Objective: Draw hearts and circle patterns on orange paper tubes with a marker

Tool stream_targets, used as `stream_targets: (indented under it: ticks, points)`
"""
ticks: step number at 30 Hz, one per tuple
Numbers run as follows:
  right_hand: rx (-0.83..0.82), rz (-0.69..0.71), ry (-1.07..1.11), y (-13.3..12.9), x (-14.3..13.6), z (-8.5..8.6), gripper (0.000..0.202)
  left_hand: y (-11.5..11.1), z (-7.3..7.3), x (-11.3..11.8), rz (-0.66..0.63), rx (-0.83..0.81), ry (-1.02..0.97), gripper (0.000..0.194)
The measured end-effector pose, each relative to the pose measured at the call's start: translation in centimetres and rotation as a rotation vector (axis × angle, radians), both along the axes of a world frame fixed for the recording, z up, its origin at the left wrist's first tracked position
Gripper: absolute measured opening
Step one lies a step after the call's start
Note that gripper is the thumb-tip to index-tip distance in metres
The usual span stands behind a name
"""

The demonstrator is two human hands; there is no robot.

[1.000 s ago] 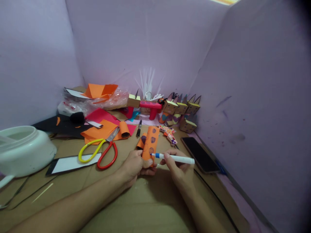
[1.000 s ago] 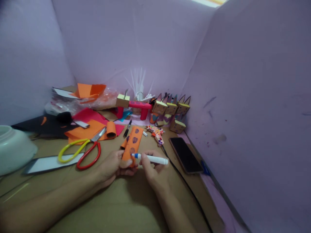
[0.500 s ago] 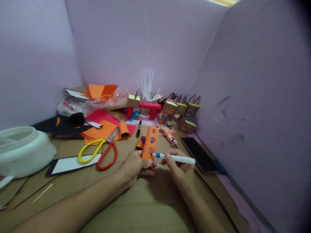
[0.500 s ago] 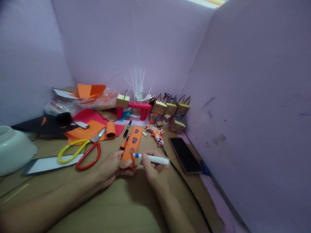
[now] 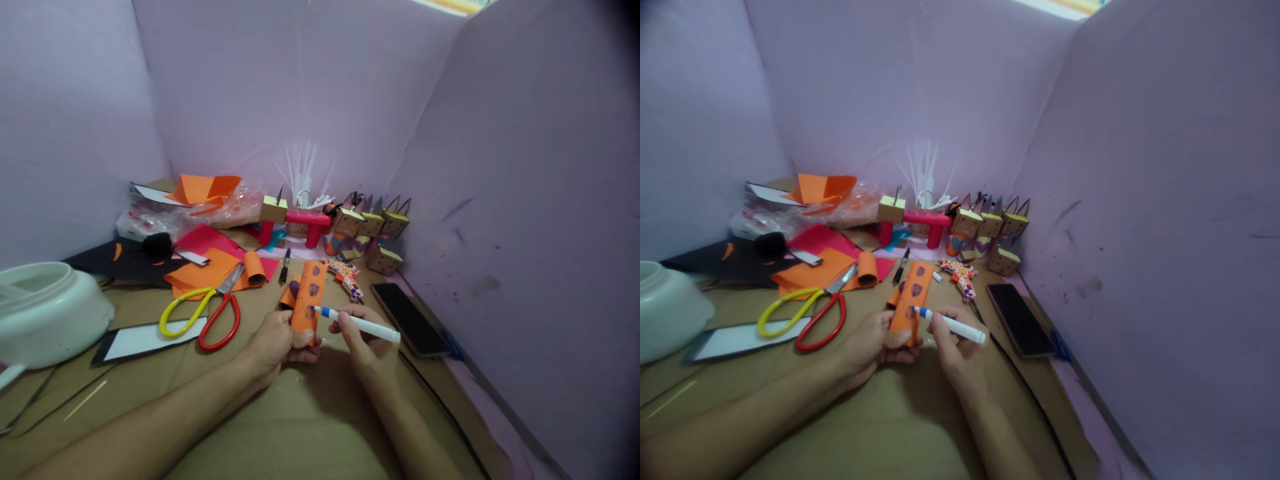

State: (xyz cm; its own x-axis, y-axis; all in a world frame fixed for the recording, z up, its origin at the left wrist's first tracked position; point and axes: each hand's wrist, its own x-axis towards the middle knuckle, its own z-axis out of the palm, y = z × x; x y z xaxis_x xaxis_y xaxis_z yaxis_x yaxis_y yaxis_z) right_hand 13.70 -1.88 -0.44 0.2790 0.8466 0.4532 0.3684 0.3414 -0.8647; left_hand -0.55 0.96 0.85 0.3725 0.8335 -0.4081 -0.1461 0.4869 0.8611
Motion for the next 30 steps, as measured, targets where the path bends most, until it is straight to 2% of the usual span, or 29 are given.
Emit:
stream_targets:
  ticks: [6,12,20,26,30]
  points:
    - [-0.019,0.034,-0.015,-0.09,-0.01,0.10,0.019,-0.06,-0.01,-0.01,0.007,-0.003,-0.030,0.015]
    - [0.024,-0.009,0.042,-0.12,0.06,0.20,0.020,-0.07,-0.07,-0.05,0.029,-0.011,-0.014,0.013]
    - [-0.015,0.061,0.006,0.00,0.04,-0.04,0.019,0.07,-0.26,-0.06,0.026,-0.013,-0.068,0.019]
    - [-0.007,-0.006,0.045,-0.09,0.26,0.13,0.022,0.03,-0.09,-0.01,0.019,-0.012,-0.023,0.012]
    - [-0.017,0.001,-0.005,0.00,0.15,0.03,0.022,0.00,-0.08,-0.04,0.008,-0.021,-0.032,0.013]
